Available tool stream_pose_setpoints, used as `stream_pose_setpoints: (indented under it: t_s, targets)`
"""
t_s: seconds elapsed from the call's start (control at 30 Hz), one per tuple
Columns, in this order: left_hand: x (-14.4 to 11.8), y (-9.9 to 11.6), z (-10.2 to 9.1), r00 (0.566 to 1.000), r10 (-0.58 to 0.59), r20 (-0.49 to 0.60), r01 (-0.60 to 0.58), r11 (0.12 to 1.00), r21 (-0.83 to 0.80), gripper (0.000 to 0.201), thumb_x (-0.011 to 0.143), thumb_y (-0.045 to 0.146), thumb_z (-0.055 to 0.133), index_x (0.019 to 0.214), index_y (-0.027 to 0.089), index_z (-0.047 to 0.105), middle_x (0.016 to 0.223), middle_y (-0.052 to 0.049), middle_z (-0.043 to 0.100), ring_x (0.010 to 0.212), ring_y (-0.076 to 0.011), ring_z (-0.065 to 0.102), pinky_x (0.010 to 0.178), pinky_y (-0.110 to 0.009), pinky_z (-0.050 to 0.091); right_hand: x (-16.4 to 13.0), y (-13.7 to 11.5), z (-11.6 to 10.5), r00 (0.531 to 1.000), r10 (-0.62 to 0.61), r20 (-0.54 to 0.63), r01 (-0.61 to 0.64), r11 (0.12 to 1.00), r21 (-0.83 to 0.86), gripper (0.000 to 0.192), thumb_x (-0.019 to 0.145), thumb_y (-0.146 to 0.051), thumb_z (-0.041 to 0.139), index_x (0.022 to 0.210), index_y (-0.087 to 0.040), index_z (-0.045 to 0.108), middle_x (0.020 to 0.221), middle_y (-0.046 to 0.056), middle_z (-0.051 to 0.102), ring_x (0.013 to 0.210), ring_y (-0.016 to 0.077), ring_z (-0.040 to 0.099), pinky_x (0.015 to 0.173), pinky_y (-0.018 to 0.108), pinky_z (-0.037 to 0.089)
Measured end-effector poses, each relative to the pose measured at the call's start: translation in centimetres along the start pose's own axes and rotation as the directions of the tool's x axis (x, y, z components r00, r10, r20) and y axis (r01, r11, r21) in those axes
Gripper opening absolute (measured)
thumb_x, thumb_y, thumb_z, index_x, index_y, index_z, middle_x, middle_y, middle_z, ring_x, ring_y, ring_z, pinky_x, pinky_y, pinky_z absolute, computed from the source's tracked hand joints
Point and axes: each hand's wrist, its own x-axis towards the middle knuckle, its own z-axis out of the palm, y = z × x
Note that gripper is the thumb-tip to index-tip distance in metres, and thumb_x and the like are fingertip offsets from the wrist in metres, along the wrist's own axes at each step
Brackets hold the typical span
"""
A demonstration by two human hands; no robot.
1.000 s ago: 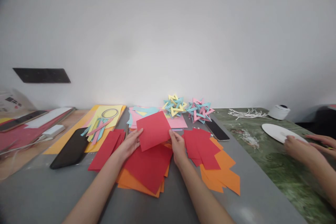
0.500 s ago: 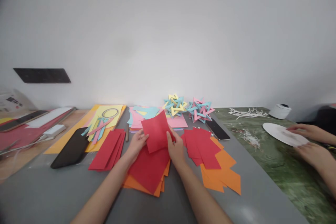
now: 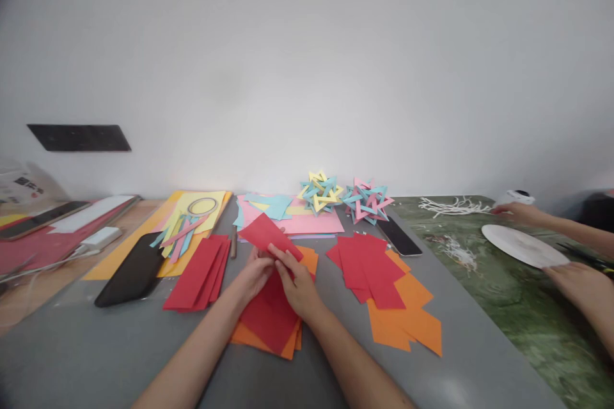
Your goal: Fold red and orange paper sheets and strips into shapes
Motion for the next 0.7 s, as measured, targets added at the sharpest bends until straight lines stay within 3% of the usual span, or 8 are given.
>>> stream_pose_setpoints:
  t_s: [0.07, 0.13, 0.27, 0.4, 0.53, 0.7]
  targets:
    - [-0.2, 0.5, -0.1, 0.995, -0.016, 0.098, 0.017, 1.000, -0.011, 0.054, 0.053, -0.001, 0.054, 0.104, 0.020, 0.053, 0.112, -0.005, 0.056, 0.097, -0.0192, 0.053, 0.075, -0.025, 0.043, 0.1, 0.0, 0.0, 0.994, 0.061, -0.095, -0.053, 0.995, 0.089, 0.035, 0.082, -0.036, 0.040, 0.115, -0.030, 0.048, 0.120, 0.000, 0.050, 0.114, 0.0174, 0.042, 0.096, 0.038, 0.031]
    - [-0.3, 0.8, -0.1, 0.991, -0.029, 0.127, 0.032, 0.999, -0.021, 0.051, 0.058, 0.004, 0.058, 0.106, 0.021, 0.052, 0.115, -0.006, 0.054, 0.101, -0.0194, 0.051, 0.078, -0.025, 0.042, 0.3, 0.1, -0.1, 0.977, 0.101, -0.187, -0.075, 0.987, 0.140, 0.035, 0.079, -0.039, 0.044, 0.111, -0.028, 0.052, 0.117, 0.001, 0.053, 0.111, 0.0191, 0.045, 0.095, 0.037, 0.033]
    - [0.2, 0.6, -0.1, 1.000, -0.021, -0.001, 0.021, 1.000, -0.019, 0.040, 0.066, 0.022, 0.062, 0.105, 0.021, 0.051, 0.111, -0.007, 0.056, 0.099, -0.0190, 0.053, 0.075, -0.026, 0.044, 0.5, 0.8, -0.6, 0.926, 0.161, -0.342, -0.108, 0.979, 0.170, 0.031, 0.075, -0.039, 0.049, 0.099, -0.022, 0.060, 0.100, 0.004, 0.062, 0.095, 0.0207, 0.055, 0.085, 0.036, 0.041]
    - [0.6, 0.4, 0.0, 0.997, 0.021, -0.073, -0.023, 1.000, -0.016, 0.039, 0.067, 0.030, 0.062, 0.103, 0.019, 0.051, 0.107, -0.009, 0.058, 0.095, -0.0196, 0.055, 0.075, -0.028, 0.045, 0.6, 1.8, -0.9, 0.875, 0.103, -0.473, -0.109, 0.994, 0.015, 0.021, 0.071, -0.038, 0.055, 0.072, -0.018, 0.063, 0.078, 0.004, 0.061, 0.074, 0.0176, 0.056, 0.070, 0.030, 0.044]
    - [0.4, 0.4, 0.3, 0.997, 0.020, -0.075, -0.018, 1.000, 0.022, 0.040, 0.072, 0.038, 0.055, 0.107, 0.019, 0.050, 0.110, -0.010, 0.058, 0.096, -0.0210, 0.055, 0.076, -0.029, 0.045, 0.7, 2.7, -1.1, 0.887, 0.062, -0.458, -0.109, 0.991, -0.077, 0.021, 0.066, -0.039, 0.059, 0.062, -0.018, 0.060, 0.082, 0.004, 0.054, 0.079, 0.0167, 0.053, 0.073, 0.029, 0.043]
    - [0.5, -0.2, -0.1, 0.994, 0.026, -0.102, -0.019, 0.997, 0.070, 0.048, 0.076, 0.050, 0.041, 0.113, 0.020, 0.047, 0.113, -0.012, 0.056, 0.102, -0.0242, 0.052, 0.082, -0.035, 0.042, 0.7, 2.3, -0.8, 0.952, 0.062, -0.299, -0.094, 0.991, -0.097, 0.019, 0.066, -0.038, 0.060, 0.063, -0.020, 0.063, 0.106, 0.006, 0.051, 0.100, 0.0205, 0.048, 0.087, 0.035, 0.036]
